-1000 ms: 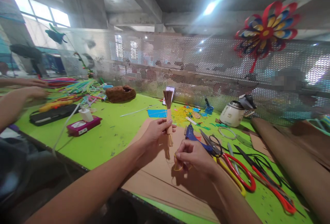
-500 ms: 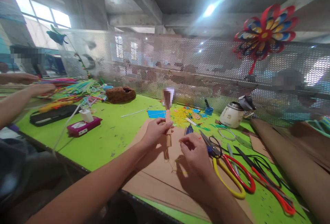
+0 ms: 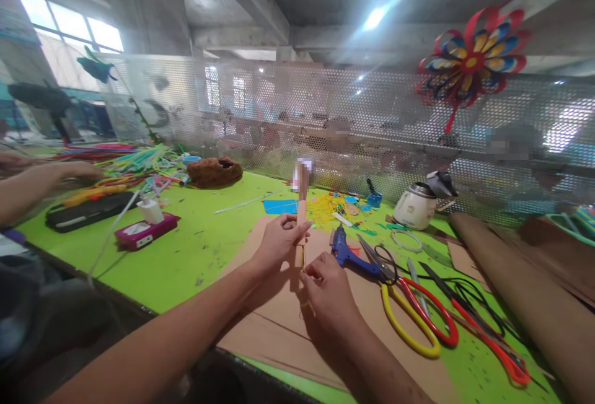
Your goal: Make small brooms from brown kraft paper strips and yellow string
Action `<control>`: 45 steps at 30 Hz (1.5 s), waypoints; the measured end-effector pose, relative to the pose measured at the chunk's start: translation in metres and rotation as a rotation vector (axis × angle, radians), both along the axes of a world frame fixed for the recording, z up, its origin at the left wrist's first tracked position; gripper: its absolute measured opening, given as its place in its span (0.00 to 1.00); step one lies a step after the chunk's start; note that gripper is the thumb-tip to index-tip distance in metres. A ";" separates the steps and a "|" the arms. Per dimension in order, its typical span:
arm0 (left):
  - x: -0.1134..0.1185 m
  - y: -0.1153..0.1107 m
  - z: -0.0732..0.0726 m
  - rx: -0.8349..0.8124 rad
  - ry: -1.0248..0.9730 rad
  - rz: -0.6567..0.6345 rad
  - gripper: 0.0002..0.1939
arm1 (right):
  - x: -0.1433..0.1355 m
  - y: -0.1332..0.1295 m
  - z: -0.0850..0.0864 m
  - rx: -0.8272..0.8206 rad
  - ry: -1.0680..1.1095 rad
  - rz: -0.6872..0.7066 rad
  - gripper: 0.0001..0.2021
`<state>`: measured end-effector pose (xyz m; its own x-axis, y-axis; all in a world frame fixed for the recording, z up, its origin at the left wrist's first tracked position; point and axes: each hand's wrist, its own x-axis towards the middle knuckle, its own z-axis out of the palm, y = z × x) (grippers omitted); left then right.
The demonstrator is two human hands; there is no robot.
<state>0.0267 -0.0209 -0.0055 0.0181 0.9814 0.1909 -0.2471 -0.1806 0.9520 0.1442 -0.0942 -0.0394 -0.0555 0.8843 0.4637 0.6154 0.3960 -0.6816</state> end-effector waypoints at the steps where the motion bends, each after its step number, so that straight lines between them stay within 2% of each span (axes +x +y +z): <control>1: 0.000 0.000 0.000 0.006 -0.003 0.006 0.15 | 0.000 0.000 0.001 -0.015 0.010 0.014 0.11; 8: 0.002 0.003 -0.003 0.067 -0.057 0.002 0.19 | -0.005 -0.012 0.006 -0.061 0.100 0.229 0.13; 12: 0.005 0.002 -0.005 0.077 -0.062 -0.024 0.20 | -0.011 -0.019 0.009 -0.091 0.114 0.288 0.13; 19: 0.004 -0.002 -0.003 0.128 0.020 0.013 0.19 | -0.011 -0.022 0.013 -0.079 -0.119 0.396 0.14; 31: 0.001 -0.003 0.002 0.037 -0.055 -0.048 0.18 | -0.006 -0.023 0.014 -0.132 -0.271 0.256 0.14; 37: 0.001 -0.003 0.003 0.030 -0.055 -0.020 0.17 | 0.001 -0.025 0.016 -0.137 -0.283 0.337 0.13; 42: 0.002 -0.004 0.003 0.025 -0.015 -0.005 0.17 | 0.015 -0.006 0.027 0.097 -0.053 0.060 0.11; 44: 0.002 -0.005 0.002 0.016 0.005 -0.014 0.17 | 0.017 0.002 0.026 0.166 0.014 0.008 0.09; 45: 0.003 -0.005 0.001 0.013 0.016 -0.028 0.18 | 0.017 0.004 0.024 0.144 0.067 0.006 0.08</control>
